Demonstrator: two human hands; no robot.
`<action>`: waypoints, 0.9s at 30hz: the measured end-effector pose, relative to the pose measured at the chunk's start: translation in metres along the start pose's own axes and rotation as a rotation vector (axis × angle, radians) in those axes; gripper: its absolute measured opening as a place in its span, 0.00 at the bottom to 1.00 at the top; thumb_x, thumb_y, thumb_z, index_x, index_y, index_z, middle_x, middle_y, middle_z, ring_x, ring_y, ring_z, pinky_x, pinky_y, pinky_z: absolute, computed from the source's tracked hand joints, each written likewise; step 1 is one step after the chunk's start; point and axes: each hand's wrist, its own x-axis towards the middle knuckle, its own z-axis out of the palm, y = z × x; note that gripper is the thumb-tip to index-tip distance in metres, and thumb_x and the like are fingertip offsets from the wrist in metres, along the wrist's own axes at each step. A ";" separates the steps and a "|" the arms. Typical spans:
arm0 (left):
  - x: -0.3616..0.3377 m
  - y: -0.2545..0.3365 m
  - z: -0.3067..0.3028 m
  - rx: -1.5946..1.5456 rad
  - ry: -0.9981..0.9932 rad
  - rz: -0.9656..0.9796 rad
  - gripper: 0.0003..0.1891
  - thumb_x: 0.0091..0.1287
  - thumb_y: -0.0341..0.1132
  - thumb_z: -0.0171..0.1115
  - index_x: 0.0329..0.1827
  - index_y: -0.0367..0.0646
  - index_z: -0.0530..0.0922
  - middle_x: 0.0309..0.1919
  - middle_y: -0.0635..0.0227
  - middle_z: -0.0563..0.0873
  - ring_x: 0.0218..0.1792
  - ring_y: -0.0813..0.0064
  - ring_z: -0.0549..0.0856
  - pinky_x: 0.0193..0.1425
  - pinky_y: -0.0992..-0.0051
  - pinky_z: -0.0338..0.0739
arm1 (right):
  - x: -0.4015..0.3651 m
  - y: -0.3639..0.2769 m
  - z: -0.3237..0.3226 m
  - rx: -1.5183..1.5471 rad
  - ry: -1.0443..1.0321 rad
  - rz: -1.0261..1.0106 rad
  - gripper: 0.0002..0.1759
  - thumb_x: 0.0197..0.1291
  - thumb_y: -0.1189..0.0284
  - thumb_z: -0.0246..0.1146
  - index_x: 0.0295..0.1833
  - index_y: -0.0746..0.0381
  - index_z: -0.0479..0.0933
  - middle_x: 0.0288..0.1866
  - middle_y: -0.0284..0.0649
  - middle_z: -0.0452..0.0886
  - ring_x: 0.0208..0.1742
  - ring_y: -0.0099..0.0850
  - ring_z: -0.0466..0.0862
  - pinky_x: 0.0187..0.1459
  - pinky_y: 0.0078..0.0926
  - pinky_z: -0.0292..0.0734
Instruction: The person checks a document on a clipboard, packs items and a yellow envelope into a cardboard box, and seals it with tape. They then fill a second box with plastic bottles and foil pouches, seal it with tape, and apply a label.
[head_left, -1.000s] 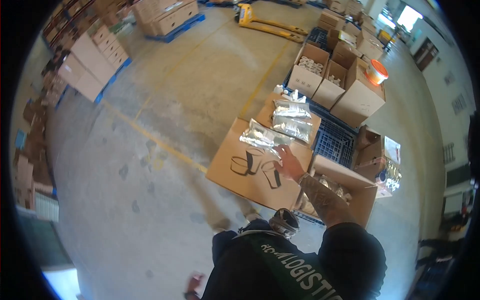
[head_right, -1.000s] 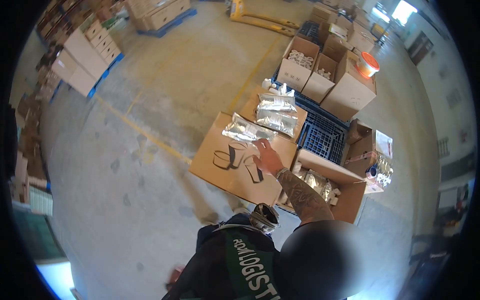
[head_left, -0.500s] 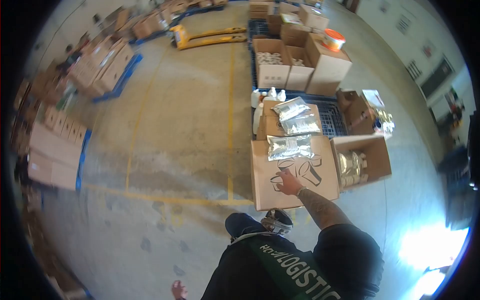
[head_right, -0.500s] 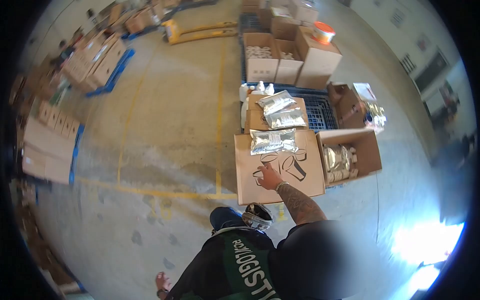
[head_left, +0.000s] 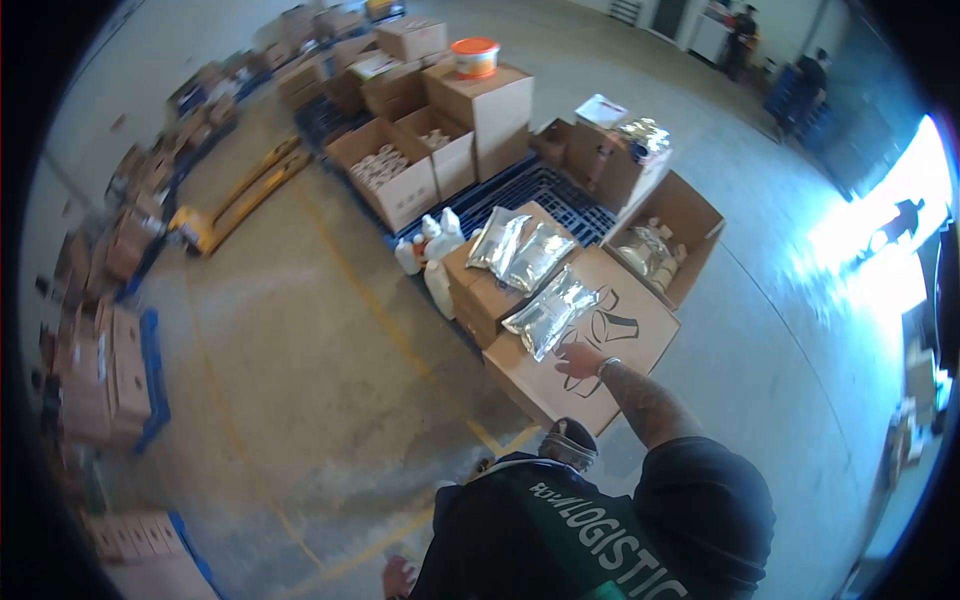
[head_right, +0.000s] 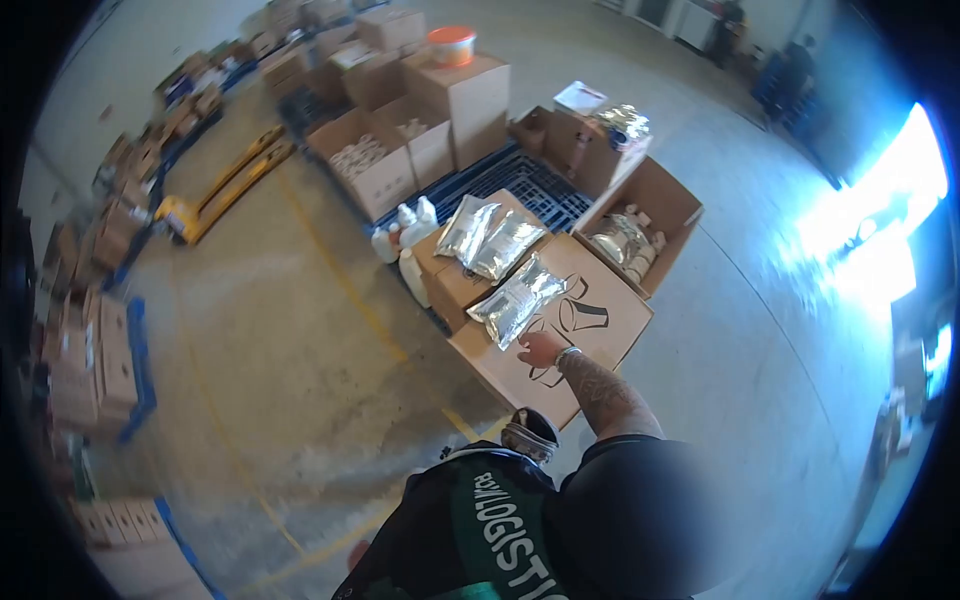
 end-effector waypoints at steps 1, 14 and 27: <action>0.031 -0.007 -0.009 0.335 -0.035 0.257 0.16 0.66 0.43 0.67 0.55 0.50 0.86 0.54 0.59 0.87 0.60 0.47 0.84 0.61 0.54 0.81 | -0.001 -0.007 -0.008 0.059 0.030 0.090 0.28 0.63 0.54 0.66 0.58 0.65 0.82 0.53 0.52 0.87 0.57 0.50 0.86 0.59 0.46 0.81; 0.462 0.068 -0.409 -0.127 -0.022 -0.322 0.18 0.73 0.44 0.64 0.61 0.46 0.80 0.49 0.67 0.86 0.41 0.68 0.84 0.43 0.64 0.82 | -0.102 -0.130 0.118 0.283 0.245 1.013 0.40 0.59 0.52 0.69 0.74 0.61 0.71 0.71 0.62 0.75 0.71 0.59 0.76 0.71 0.49 0.75; 0.842 0.385 -0.358 -0.072 -0.337 0.165 0.24 0.78 0.44 0.64 0.72 0.44 0.75 0.52 0.74 0.87 0.34 0.86 0.77 0.30 0.82 0.71 | 0.016 -0.197 0.076 0.621 0.211 1.293 0.62 0.59 0.48 0.73 0.85 0.68 0.48 0.84 0.68 0.53 0.86 0.60 0.53 0.82 0.48 0.58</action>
